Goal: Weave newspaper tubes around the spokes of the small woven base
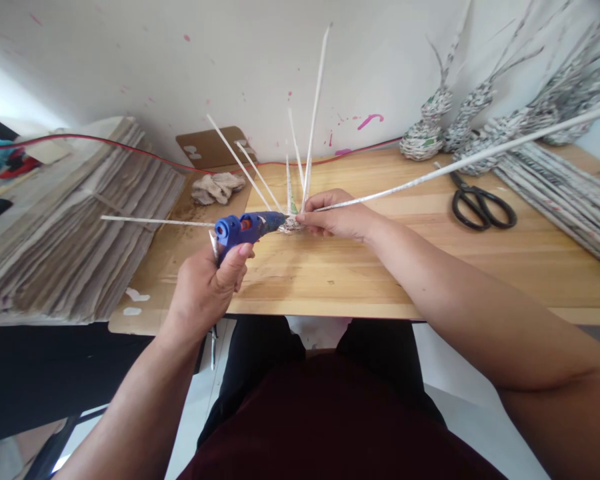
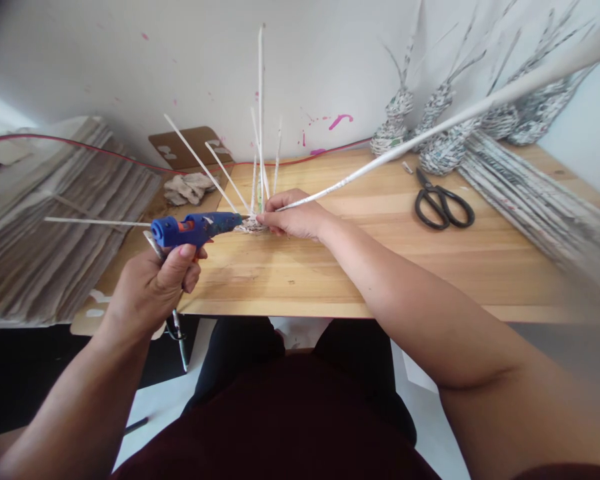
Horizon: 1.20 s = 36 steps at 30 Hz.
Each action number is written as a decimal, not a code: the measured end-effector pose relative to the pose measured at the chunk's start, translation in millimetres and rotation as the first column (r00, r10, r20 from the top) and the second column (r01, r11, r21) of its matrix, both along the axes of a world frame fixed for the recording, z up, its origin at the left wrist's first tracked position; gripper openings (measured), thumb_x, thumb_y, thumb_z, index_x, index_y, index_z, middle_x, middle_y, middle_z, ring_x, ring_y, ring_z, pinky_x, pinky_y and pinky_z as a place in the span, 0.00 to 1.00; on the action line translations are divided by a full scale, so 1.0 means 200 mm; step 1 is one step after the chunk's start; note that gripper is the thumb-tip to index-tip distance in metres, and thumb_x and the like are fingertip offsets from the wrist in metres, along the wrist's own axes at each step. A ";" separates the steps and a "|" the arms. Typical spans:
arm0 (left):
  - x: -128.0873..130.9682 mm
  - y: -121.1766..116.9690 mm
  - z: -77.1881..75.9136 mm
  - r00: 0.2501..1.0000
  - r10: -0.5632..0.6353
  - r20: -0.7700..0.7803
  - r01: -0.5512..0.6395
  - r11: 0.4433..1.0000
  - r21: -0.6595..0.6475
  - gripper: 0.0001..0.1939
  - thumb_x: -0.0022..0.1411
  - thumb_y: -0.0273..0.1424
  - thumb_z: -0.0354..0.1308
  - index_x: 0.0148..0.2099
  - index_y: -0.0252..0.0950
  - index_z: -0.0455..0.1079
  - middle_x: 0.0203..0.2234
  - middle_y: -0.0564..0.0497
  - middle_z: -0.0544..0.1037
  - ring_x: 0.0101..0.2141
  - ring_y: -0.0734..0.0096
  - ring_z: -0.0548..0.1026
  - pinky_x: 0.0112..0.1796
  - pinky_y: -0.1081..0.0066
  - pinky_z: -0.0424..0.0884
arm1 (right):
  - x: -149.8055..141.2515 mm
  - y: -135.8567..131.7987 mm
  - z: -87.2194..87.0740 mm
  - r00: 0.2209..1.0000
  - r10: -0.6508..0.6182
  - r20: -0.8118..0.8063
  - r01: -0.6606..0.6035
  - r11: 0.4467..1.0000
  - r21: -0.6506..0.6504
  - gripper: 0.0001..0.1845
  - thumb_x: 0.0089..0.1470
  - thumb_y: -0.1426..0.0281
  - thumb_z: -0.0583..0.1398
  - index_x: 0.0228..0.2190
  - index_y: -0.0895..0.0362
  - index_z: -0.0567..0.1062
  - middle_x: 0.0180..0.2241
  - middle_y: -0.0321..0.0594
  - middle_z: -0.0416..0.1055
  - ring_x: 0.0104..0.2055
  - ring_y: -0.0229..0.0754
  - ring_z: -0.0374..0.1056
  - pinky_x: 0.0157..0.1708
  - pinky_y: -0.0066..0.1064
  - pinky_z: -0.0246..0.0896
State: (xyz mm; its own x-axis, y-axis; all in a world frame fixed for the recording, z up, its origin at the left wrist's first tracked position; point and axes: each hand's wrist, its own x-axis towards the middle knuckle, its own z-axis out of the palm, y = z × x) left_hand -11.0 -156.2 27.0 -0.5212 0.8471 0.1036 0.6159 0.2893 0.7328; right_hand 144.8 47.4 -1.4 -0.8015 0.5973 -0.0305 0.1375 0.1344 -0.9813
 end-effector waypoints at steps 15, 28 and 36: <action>0.02 0.02 -0.01 1.000 0.003 0.019 -0.002 1.000 -0.021 0.22 0.65 0.50 0.53 0.34 0.35 0.71 0.17 0.55 0.69 0.20 0.74 0.67 0.24 0.73 0.62 | 0.00 0.00 -0.01 1.000 -0.002 -0.013 0.002 1.000 0.001 0.15 0.55 0.71 0.65 0.20 0.60 0.71 0.16 0.33 0.66 0.18 0.30 0.59 0.20 0.23 0.52; 0.00 0.00 -0.01 0.999 0.002 0.045 -0.004 0.999 0.046 0.24 0.65 0.52 0.53 0.34 0.35 0.71 0.17 0.54 0.70 0.19 0.74 0.67 0.23 0.73 0.63 | 0.00 -0.01 0.02 0.999 -0.024 0.032 0.025 1.000 -0.019 0.15 0.57 0.73 0.64 0.20 0.60 0.70 0.15 0.32 0.66 0.18 0.29 0.58 0.19 0.22 0.51; -0.01 0.02 -0.01 1.000 0.010 0.022 -0.010 1.000 -0.007 0.23 0.65 0.51 0.54 0.34 0.36 0.71 0.15 0.56 0.68 0.19 0.75 0.66 0.24 0.73 0.62 | 0.00 0.00 0.01 1.000 -0.011 0.015 0.011 1.000 0.000 0.16 0.56 0.73 0.64 0.19 0.60 0.70 0.15 0.32 0.66 0.18 0.29 0.58 0.20 0.23 0.52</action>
State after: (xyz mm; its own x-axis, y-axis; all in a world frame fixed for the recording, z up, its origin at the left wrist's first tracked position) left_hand -12.4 -152.8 24.1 -0.5317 0.8426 0.0857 0.5964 0.3007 0.7443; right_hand 145.0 47.0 0.1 -0.7943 0.6060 -0.0423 0.1533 0.1327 -0.9792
